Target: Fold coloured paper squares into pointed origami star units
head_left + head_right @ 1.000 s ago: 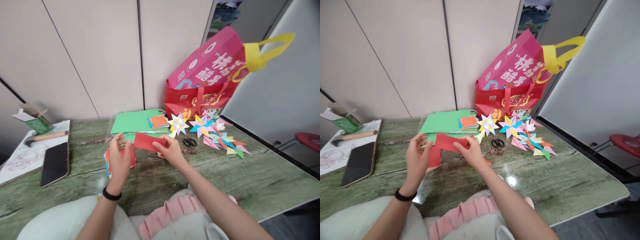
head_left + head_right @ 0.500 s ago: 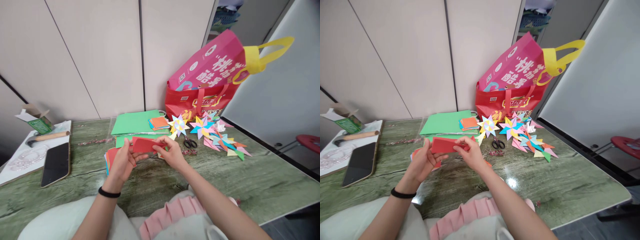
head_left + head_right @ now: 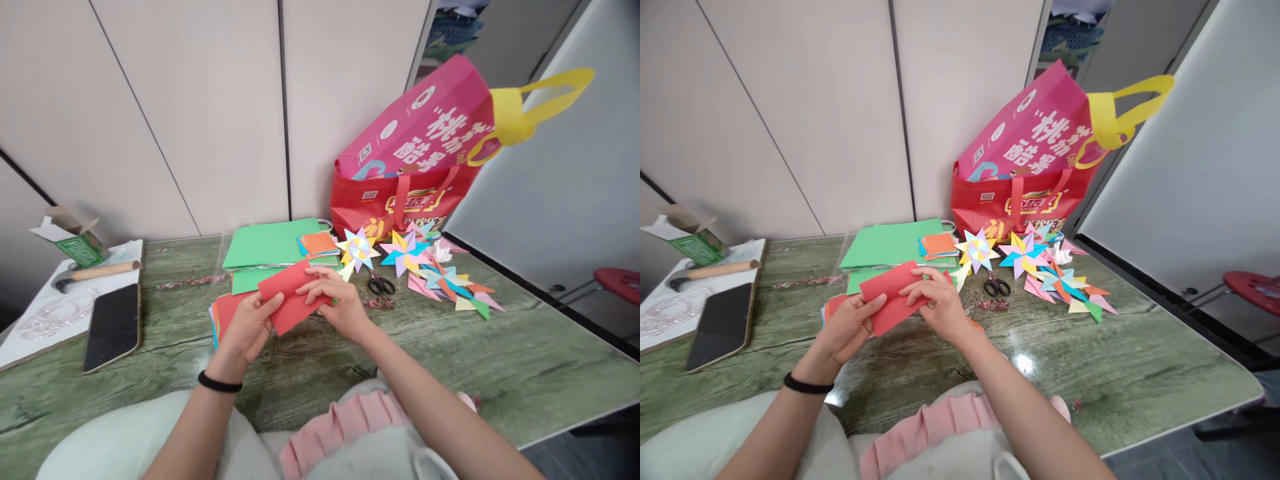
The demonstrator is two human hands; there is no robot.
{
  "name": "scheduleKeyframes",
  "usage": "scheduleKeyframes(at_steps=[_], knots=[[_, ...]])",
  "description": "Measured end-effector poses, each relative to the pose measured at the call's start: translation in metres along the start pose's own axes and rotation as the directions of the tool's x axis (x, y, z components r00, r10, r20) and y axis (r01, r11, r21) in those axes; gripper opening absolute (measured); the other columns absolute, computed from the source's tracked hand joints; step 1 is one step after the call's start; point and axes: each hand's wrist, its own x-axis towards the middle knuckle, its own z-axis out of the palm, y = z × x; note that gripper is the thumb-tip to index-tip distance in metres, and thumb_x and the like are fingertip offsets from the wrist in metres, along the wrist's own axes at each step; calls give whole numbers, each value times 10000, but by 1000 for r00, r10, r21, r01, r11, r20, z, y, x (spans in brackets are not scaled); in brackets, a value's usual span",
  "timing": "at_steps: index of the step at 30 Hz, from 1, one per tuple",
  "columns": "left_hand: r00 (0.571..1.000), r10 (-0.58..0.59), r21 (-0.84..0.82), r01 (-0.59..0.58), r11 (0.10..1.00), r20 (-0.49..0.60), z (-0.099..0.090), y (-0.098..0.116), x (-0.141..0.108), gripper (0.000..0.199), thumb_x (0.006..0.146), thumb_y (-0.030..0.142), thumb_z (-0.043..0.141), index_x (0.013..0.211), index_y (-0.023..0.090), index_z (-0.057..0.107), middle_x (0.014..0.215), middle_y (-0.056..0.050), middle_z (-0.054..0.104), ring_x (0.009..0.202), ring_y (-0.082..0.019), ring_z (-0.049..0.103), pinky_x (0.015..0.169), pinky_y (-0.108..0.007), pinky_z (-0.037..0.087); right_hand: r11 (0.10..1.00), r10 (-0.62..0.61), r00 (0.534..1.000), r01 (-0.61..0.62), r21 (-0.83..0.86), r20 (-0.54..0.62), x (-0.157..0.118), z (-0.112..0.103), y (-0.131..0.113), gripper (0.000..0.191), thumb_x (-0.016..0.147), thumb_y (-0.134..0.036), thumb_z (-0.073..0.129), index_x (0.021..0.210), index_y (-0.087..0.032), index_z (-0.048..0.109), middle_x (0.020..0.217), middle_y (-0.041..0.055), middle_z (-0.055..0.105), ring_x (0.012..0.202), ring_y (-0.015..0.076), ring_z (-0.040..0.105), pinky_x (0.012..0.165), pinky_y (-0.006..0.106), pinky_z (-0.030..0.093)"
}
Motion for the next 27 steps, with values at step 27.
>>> scheduleKeyframes(at_steps=[27], knots=[[974,185,74,-196,978,132,7,-7,-5,327,687,267,701,984,137,655,936,-93,710,919,-236,635,798,-328,499,940,322,912,-340,-32,-253,-5,22,-17,69,688,-270,691,660,-212,667,1002,71,511,1002,222,504,855,372,426]])
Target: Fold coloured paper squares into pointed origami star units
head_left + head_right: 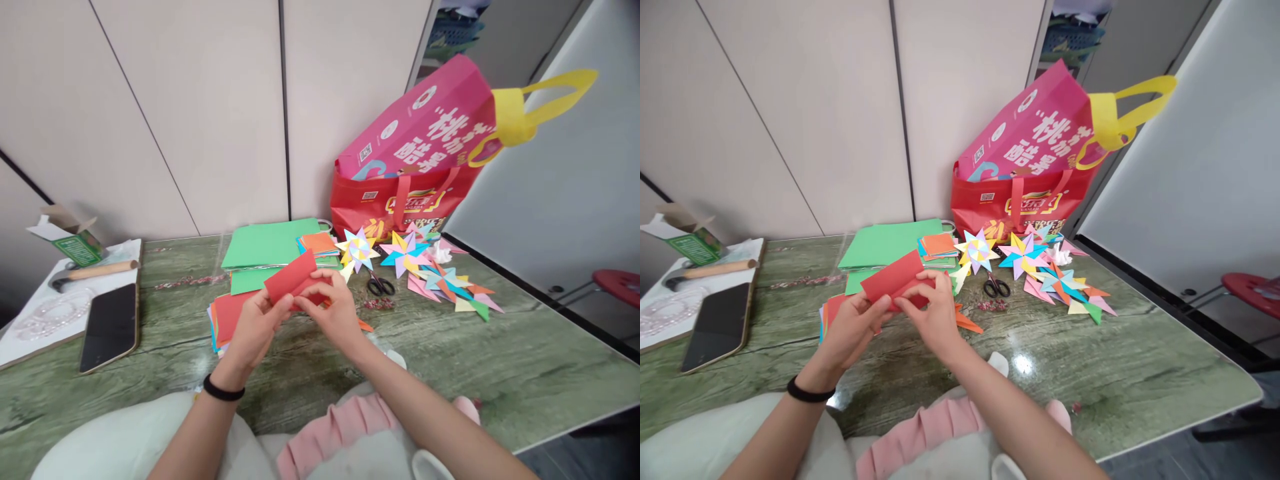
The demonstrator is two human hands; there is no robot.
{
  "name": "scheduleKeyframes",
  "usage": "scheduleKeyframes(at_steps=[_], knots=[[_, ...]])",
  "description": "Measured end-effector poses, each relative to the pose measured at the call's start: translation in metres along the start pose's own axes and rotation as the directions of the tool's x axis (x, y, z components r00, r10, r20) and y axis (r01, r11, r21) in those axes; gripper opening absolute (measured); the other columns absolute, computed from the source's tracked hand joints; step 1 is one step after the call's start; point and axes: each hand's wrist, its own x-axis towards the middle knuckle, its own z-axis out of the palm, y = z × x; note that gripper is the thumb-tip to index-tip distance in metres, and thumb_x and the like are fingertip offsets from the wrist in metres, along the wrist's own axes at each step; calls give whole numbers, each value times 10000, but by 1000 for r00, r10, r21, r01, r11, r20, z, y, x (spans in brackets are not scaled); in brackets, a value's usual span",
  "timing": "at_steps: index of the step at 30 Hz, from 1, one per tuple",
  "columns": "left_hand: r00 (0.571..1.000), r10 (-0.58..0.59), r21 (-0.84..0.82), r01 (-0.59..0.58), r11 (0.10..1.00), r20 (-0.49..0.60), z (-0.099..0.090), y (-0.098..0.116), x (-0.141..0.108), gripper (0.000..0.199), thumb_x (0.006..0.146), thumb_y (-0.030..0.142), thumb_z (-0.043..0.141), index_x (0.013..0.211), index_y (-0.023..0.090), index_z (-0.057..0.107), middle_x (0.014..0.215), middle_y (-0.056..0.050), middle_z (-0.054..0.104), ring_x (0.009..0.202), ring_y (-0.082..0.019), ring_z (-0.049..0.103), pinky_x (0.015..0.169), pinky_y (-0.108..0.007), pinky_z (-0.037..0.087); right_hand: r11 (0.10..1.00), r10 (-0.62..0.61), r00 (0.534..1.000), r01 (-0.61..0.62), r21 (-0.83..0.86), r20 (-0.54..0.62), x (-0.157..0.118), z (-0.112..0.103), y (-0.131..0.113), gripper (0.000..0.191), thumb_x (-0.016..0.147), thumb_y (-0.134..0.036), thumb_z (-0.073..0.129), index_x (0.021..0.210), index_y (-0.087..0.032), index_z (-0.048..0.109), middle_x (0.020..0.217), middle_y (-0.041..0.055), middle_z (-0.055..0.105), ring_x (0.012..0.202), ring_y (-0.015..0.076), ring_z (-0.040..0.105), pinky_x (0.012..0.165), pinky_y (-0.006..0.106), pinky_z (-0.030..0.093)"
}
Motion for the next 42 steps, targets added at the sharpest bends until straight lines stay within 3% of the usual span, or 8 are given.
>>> scheduleKeyframes(at_steps=[3,7,10,15,21,29,42], knots=[[999,24,59,-26,998,41,-1,-1,-1,364,666,215,718,1015,149,639,1017,-91,690,960,-231,623,811,-300,492,998,45,999,-43,47,-30,1,-2,0,81,672,-277,704,659,-206,667,1037,75,483,1030,224,497,863,360,430],[1000,-11,52,10,999,21,-1,-2,0,442,679,221,706,1099,172,576,1020,-81,688,901,-211,646,752,-278,508,999,-5,999,7,44,-49,4,-7,-4,80,665,-270,710,639,-210,665,1154,69,448,1048,221,489,917,370,395],[999,-40,57,40,998,-7,-1,-2,0,481,666,201,717,1117,182,552,939,-57,706,843,-187,660,730,-259,513,998,6,1000,-5,63,-11,5,-9,-4,80,654,-272,717,633,-213,668,1007,58,539,939,205,536,835,349,430],[999,-34,-48,32,998,-27,0,-1,1,343,633,182,740,944,146,599,820,-44,713,753,-173,668,697,-270,530,992,85,996,-84,91,-16,3,-7,-3,126,656,-296,709,594,-207,644,694,6,610,711,170,554,702,318,430],[994,-70,-145,58,988,-82,0,-4,2,250,588,173,767,785,116,623,732,-51,712,763,-200,674,722,-300,541,994,90,995,-87,72,-41,1,-5,-6,130,657,-289,705,598,-203,627,670,1,626,705,168,551,713,311,412],[995,-47,-129,36,991,-82,3,0,1,363,599,180,756,934,111,635,876,-90,722,843,-221,668,738,-306,536,988,123,992,-118,102,-36,0,-6,-7,200,651,-302,702,639,-191,536,623,-35,566,586,125,505,593,250,392],[993,-55,-95,45,994,-107,1,-1,-1,279,580,195,771,816,114,646,755,-49,720,710,-185,680,693,-292,552,980,158,985,-149,130,-66,2,-6,-7,240,627,-298,713,625,-185,501,614,-38,541,584,116,483,593,242,389]])
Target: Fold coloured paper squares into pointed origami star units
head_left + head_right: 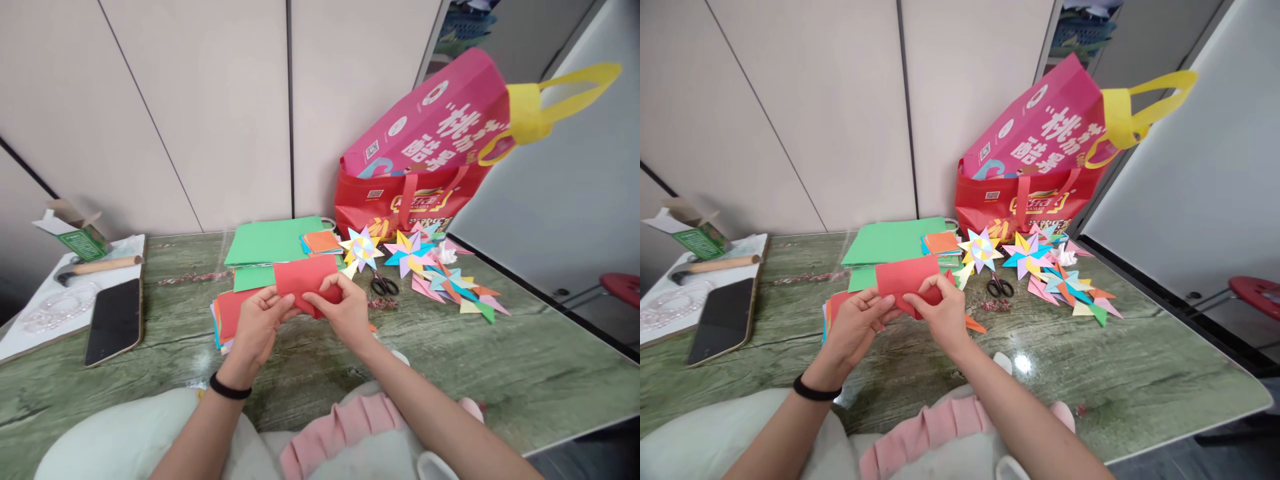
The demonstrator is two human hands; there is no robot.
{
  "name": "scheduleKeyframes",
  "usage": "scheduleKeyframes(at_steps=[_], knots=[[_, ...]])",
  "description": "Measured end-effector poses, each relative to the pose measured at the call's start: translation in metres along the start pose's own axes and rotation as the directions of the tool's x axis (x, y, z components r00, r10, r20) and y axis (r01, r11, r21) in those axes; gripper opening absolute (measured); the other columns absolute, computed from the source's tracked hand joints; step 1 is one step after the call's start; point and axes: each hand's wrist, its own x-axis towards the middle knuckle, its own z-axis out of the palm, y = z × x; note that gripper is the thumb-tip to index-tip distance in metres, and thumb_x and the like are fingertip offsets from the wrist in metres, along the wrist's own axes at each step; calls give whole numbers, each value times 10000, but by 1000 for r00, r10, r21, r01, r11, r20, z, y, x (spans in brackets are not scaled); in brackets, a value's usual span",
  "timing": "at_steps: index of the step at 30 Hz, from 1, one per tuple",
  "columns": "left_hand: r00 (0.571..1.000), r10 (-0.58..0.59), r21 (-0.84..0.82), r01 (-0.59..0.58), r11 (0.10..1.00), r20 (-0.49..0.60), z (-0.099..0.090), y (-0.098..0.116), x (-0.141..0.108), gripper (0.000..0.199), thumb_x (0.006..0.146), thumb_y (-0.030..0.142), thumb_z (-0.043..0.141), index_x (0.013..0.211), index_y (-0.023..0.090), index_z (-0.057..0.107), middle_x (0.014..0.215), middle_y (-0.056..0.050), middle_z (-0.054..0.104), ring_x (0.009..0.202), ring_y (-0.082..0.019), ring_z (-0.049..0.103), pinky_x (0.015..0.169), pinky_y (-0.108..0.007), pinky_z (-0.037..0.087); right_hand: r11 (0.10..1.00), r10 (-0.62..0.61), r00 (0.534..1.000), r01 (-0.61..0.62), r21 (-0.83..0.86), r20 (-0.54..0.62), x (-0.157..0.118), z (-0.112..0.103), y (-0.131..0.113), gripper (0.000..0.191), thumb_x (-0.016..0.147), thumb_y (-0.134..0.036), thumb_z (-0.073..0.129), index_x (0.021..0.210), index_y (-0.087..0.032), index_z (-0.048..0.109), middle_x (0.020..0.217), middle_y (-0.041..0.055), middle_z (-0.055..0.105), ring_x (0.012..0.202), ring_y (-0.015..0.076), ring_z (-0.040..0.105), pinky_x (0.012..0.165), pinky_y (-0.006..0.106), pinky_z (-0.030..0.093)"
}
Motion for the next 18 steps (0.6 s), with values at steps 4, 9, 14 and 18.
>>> scheduleKeyframes(at_steps=[4,9,14,18], knots=[[1000,-8,3,8,1000,25,-1,0,0,311,603,190,758,884,109,651,823,-74,724,752,-193,680,711,-292,548,999,25,1000,-25,20,2,0,0,-2,236,622,-298,714,610,-182,509,602,-36,539,574,117,483,579,243,390],[998,-23,-11,24,1000,59,-3,2,0,295,626,186,741,894,95,654,853,-96,723,772,-209,680,750,-327,545,999,9,1000,-9,38,-15,0,-1,-2,235,618,-292,719,606,-185,510,594,-38,535,569,115,482,569,239,394],[999,-31,5,31,1000,12,-3,3,0,231,604,195,751,795,98,666,783,-80,727,737,-216,683,750,-352,551,999,-5,1000,6,45,-16,0,-1,-3,238,618,-293,722,616,-187,509,605,-36,541,576,118,488,575,243,399],[1000,-10,31,10,999,21,-2,4,-1,253,602,207,752,816,100,671,808,-86,728,751,-222,682,736,-347,554,999,-7,1000,8,47,-29,0,-2,-4,225,621,-298,721,631,-186,527,618,-30,554,593,125,502,588,249,406]])
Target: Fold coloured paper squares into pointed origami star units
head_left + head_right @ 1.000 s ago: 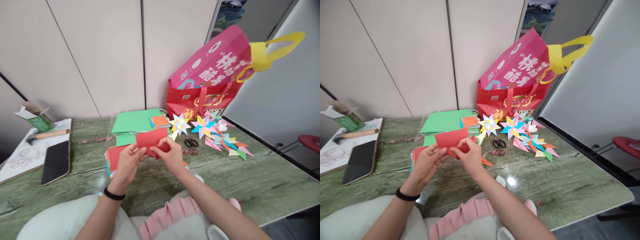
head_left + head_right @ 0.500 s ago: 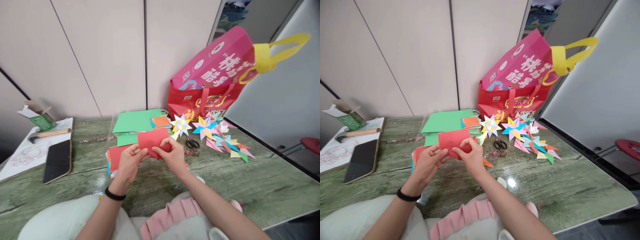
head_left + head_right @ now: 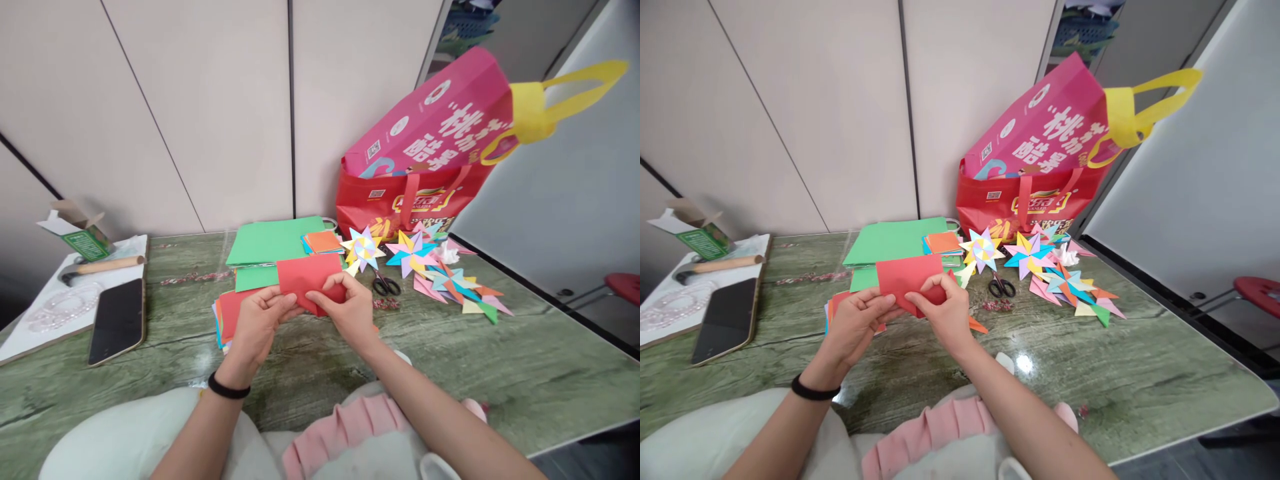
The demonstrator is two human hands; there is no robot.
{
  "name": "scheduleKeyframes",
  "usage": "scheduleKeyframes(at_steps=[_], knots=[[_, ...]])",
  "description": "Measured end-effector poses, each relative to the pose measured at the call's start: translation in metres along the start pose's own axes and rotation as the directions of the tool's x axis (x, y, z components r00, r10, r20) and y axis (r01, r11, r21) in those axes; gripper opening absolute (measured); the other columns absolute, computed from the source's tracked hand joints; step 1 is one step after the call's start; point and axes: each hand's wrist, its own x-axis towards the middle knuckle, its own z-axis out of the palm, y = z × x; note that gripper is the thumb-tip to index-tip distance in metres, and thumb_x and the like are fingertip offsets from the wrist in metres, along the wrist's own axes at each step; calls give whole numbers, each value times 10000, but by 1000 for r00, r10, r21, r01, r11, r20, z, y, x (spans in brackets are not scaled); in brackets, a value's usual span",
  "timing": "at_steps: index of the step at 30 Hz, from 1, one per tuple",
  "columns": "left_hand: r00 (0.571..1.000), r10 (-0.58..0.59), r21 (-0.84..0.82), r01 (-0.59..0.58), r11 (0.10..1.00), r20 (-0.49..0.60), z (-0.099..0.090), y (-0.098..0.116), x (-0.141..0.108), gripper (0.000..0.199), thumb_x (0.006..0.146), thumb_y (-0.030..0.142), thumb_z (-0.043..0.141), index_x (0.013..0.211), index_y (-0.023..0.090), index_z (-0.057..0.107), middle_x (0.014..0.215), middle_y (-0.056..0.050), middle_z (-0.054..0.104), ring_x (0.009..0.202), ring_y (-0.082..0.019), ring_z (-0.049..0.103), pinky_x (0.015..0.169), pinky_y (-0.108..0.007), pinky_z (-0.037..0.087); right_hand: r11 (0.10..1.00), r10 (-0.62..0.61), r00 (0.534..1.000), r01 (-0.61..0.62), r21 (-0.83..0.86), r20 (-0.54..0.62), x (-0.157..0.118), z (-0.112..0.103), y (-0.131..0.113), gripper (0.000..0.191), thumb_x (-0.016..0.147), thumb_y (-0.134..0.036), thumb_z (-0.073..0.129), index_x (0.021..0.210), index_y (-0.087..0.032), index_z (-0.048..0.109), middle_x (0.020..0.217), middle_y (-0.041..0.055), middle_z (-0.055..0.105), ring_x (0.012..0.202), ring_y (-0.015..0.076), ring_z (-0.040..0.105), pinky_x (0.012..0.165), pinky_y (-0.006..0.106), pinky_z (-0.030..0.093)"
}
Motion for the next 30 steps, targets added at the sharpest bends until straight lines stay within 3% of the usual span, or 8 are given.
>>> scheduleKeyframes(at_steps=[13,30], knots=[[1000,27,-3,-27,1000,-16,4,3,-1,225,598,257,759,754,119,674,750,-75,728,714,-222,684,720,-353,547,1000,-26,1000,26,10,-7,-1,0,0,224,624,-313,719,628,-190,532,621,-24,565,591,127,517,578,253,422],[994,101,81,-104,991,37,4,2,-2,273,671,268,709,906,137,666,871,-75,725,769,-212,676,709,-317,543,999,-38,999,38,23,-19,0,-1,1,203,616,-283,734,667,-188,562,662,-16,595,635,138,549,624,259,438]])
